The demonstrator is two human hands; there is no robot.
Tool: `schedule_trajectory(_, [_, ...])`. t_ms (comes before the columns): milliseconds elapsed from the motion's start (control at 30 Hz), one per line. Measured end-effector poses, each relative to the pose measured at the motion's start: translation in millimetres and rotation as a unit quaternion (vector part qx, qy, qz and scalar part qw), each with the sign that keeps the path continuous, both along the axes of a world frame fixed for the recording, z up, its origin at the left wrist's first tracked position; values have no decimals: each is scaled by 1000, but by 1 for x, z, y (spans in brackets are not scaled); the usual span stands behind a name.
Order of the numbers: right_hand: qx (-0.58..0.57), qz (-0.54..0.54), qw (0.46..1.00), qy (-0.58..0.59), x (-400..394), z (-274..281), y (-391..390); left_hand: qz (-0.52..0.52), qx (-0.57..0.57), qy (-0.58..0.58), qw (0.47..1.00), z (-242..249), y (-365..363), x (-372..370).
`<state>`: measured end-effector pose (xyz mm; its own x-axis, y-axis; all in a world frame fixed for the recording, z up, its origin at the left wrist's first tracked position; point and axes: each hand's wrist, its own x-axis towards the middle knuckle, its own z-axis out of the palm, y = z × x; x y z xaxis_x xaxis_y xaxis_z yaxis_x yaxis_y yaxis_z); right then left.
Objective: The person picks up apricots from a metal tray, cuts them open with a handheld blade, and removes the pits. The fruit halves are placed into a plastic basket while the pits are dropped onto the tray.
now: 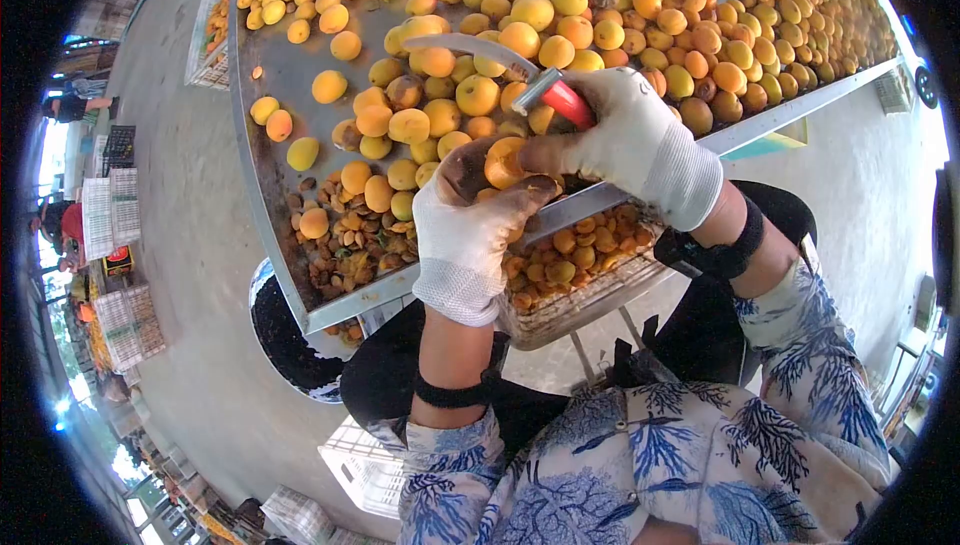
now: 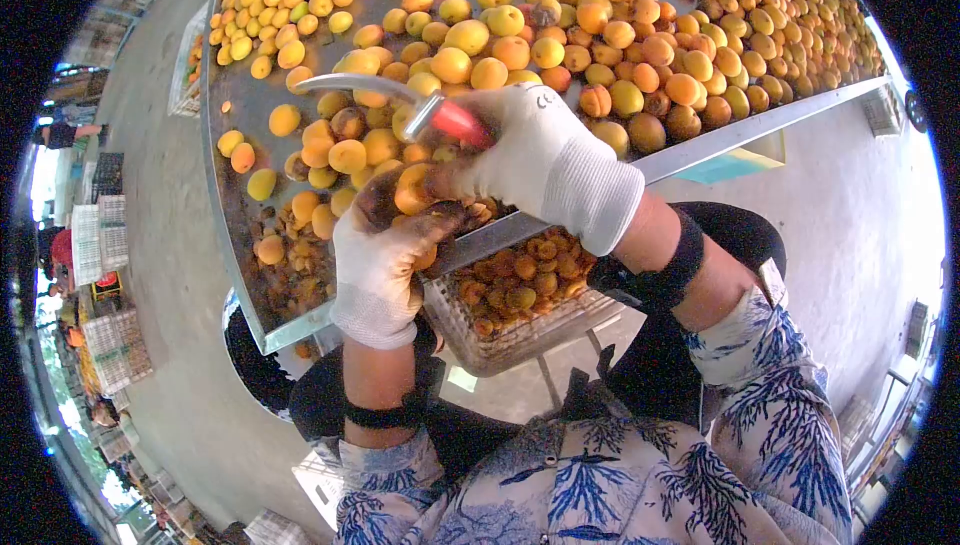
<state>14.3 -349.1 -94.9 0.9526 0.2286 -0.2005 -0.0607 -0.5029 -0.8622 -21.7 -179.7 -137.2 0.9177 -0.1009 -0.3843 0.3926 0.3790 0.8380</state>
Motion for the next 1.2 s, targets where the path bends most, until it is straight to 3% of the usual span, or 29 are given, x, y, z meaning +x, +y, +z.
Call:
schedule_trajectory(33, [-29,15,996,-86,-1,0,0,-4,21,-2,1000,2,-1,0])
schedule_trajectory(67, [-31,14,996,-86,0,-4,-1,-6,19,-2,1000,3,-1,-1])
schedule_trajectory(133, [-62,178,923,-335,2,-17,-8,-23,157,-94,983,4,-3,-3])
schedule_trajectory(167, [-123,206,908,-344,0,-14,-8,-22,132,-85,987,-5,0,-4])
schedule_trajectory(200, [-102,215,907,-346,-1,-17,-8,-38,166,-120,978,-5,1,-5])
schedule_trajectory(300, [-107,214,897,-372,-4,-18,-10,-33,82,-48,995,-2,-3,-9])
schedule_trajectory(400, [-133,180,921,-318,-6,-18,-11,-17,23,-2,1000,9,-5,-9])
schedule_trajectory(467, [-185,96,934,-291,-2,-10,-21,-195,156,-35,968,12,-3,-9])
schedule_trajectory(533, [-253,-22,939,-232,6,0,-33,-308,244,-102,914,21,-9,-11])
schedule_trajectory(600, [-258,-58,932,-250,15,-3,-61,-380,228,-106,890,14,-13,-16])
schedule_trajectory(700, [-329,-63,922,-195,18,-2,-88,-364,175,-49,914,11,-19,-24])
schedule_trajectory(833, [-444,-50,894,28,15,-5,-96,-377,176,-78,906,11,-16,-21])
schedule_trajectory(933, [-497,12,866,52,13,-22,-98,-376,192,-95,902,6,-16,-21])
schedule_trajectory(1000, [-495,13,865,76,12,-25,-101,-350,135,-66,925,3,-16,-21])
schedule_trajectory(1100, [-442,-3,897,13,7,-24,-107,-317,115,-66,939,11,-18,-18])
schedule_trajectory(1167, [-262,-74,960,-60,5,-18,-109,-274,72,-37,958,9,-18,-16])
schedule_trajectory(1200, [-260,-66,961,-65,4,-9,-100,-235,28,-6,972,9,-17,-15])
